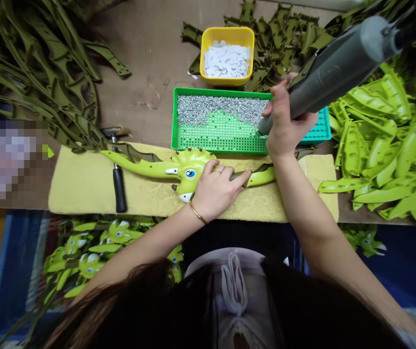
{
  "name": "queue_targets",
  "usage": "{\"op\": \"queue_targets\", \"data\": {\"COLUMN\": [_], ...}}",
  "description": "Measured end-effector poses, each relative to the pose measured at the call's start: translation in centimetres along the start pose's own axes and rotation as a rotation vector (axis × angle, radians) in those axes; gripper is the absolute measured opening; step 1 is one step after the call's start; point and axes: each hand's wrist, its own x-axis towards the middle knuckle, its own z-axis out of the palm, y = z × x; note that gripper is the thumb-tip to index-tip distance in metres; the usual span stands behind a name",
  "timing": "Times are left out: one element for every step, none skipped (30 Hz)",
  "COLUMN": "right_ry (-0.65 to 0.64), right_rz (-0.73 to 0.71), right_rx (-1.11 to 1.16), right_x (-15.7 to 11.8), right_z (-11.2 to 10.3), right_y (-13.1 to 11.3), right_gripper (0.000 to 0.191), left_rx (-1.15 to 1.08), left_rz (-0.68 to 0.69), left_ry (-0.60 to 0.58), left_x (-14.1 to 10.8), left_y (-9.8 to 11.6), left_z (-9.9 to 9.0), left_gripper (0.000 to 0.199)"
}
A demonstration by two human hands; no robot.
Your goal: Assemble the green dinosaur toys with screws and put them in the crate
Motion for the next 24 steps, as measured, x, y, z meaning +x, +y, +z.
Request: {"op": "queue_targets", "data": {"right_ry": [-0.023,-0.038,-0.039,-0.029,-0.007,0.023,0.058,0.097,0.141,0.184,0.217,0.237,0.241,0.239,0.232,0.226,0.226,0.233,0.243,0.250,0.256,0.259,0.253,0.243], "right_rz": [0.019,0.027,0.022,0.004,-0.029,-0.074,-0.127,-0.188,-0.252,-0.313,-0.366,-0.408,-0.437,-0.452,-0.455,-0.452,-0.442,-0.435,-0.433,-0.437,-0.440,-0.442,-0.443,-0.442], "right_rx": [0.006,0.021,0.044,0.070,0.103,0.145,0.199,0.266,0.341,0.409,0.459,0.486,0.491,0.484,0.472,0.460,0.448,0.434,0.415,0.394,0.371,0.354,0.342,0.333], "right_x": [0.0,0.1,0.1,0.2,0.2,0.3,0.4,0.4,0.4,0.3,0.0,-0.4,-1.0,-1.6,-2.4,-3.3,-4.1,-4.8,-5.3,-5.7,-6.0,-6.1,-6.0,-5.9], "right_z": [0.0,0.1,0.2,0.4,0.5,0.6,0.6,0.5,0.1,-0.4,-1.2,-2.2,-3.2,-4.3,-5.3,-6.3,-7.1,-7.7,-8.2,-8.5,-8.7,-8.8,-8.8,-8.7], "right_y": [0.3,0.6,0.8,0.9,0.9,0.6,0.1,-0.6,-1.4,-2.3,-3.2,-4.0,-4.7,-5.1,-5.3,-5.2,-5.0,-4.6,-4.1,-3.7,-3.3,-3.0,-2.7,-2.5], "right_gripper": [0.064,0.064,0.063,0.061,0.060,0.058,0.057,0.055,0.053,0.050,0.045,0.039,0.032,0.026,0.022,0.020,0.020,0.021,0.023,0.024,0.025,0.028,0.029,0.030], "left_rx": [0.004,0.009,0.014,0.020,0.028,0.035,0.043,0.052,0.060,0.067,0.071,0.073,0.074,0.073,0.071,0.071,0.072,0.074,0.077,0.080,0.085,0.089,0.091,0.090], "left_rz": [0.004,0.007,0.010,0.014,0.017,0.019,0.020,0.023,0.026,0.030,0.037,0.043,0.047,0.050,0.051,0.054,0.055,0.058,0.061,0.063,0.063,0.062,0.063,0.063], "left_ry": [0.006,0.012,0.020,0.027,0.035,0.043,0.052,0.060,0.065,0.067,0.067,0.070,0.076,0.087,0.097,0.107,0.113,0.117,0.117,0.115,0.112,0.108,0.101,0.094], "left_x": [0.0,-0.1,-0.1,-0.1,-0.1,-0.2,-0.2,-0.2,-0.2,-0.2,-0.2,-0.1,-0.1,0.0,0.0,0.1,0.1,0.1,0.1,0.2,0.2,0.2,0.2,0.1], "left_y": [0.0,0.0,0.0,0.0,0.0,0.0,0.0,0.0,0.0,0.0,0.0,-0.1,-0.1,-0.1,-0.1,-0.2,-0.2,-0.3,-0.3,-0.3,-0.3,-0.3,-0.3,-0.3], "left_z": [0.0,0.1,0.1,0.2,0.3,0.3,0.4,0.4,0.4,0.4,0.4,0.4,0.4,0.4,0.4,0.5,0.5,0.5,0.6,0.6,0.6,0.6,0.6,0.6], "left_gripper": [0.034,0.034,0.034,0.034,0.034,0.033,0.033,0.033,0.033,0.034,0.036,0.037,0.037,0.037,0.036,0.034,0.033,0.032,0.032,0.032,0.032,0.032,0.032,0.032]}}
